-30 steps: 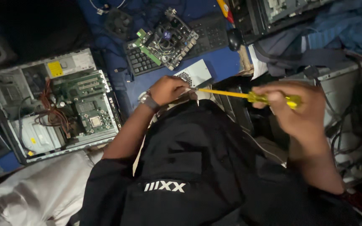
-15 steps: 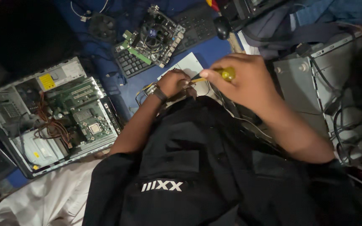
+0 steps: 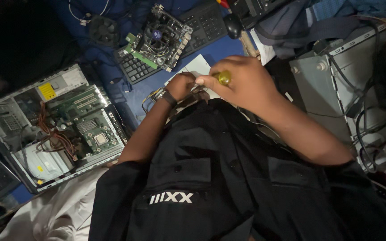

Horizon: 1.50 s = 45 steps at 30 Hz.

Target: The person uses a screwdriver to remove screws from a power supply unit and then installs a cooling fan into a computer case. The person handles the power supply, fan, and screwdriver throughout the process.

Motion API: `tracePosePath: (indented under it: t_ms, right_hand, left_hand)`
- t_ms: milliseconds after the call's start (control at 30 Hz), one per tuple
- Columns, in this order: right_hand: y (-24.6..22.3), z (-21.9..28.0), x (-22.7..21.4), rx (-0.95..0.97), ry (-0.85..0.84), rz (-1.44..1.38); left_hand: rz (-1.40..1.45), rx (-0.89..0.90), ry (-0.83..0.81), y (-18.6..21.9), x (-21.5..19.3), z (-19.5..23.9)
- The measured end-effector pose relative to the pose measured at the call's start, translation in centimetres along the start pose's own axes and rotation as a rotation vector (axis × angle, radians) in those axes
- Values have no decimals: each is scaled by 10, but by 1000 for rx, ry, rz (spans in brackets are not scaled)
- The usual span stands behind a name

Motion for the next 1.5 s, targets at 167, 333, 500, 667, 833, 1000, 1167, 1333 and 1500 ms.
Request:
tracePosePath:
  t_ms: [167,333,500,667,833,1000,1167,1333,1500]
  right_hand:
    - [2,0,2,13,-6,0]
    - [1,-1,2,4,0,12]
    - [1,-1,3,-9,3,10]
    - [3,0,11,-23,-16,52]
    - [-2,2,19,-67,64,55]
    - [-10,0,23,-69,120,87]
    - [-32,-2,4,-175,54,105]
    - [-50,12,-20,-276,-121,156]
    - [-43,18,-22,-187,-78,306]
  left_hand:
    - [-53,-21,-17,-1,1,-1]
    - [-69,2,-32,-5,4,-1]
    - [-99,-10,-38,-1,2,1]
    - [-23,-84,-61,9,-8,1]
    - [16,-43,-24,47,-31,3]
    - [189,158,207,102,-69,15]
    - [24,136,164,116,-76,10]
    - [87,38,-36,110,-71,3]
    - [107,200,122,133,-90,1]
Point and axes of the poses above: each hand's wrist, its own z-axis away from the middle knuckle, its own x-axis out of the palm, y = z × x, the point moved 6 cm from there along -z, towards the middle knuckle, and after that the axes turned 5 degrees about -z, right-handed, at the moved point
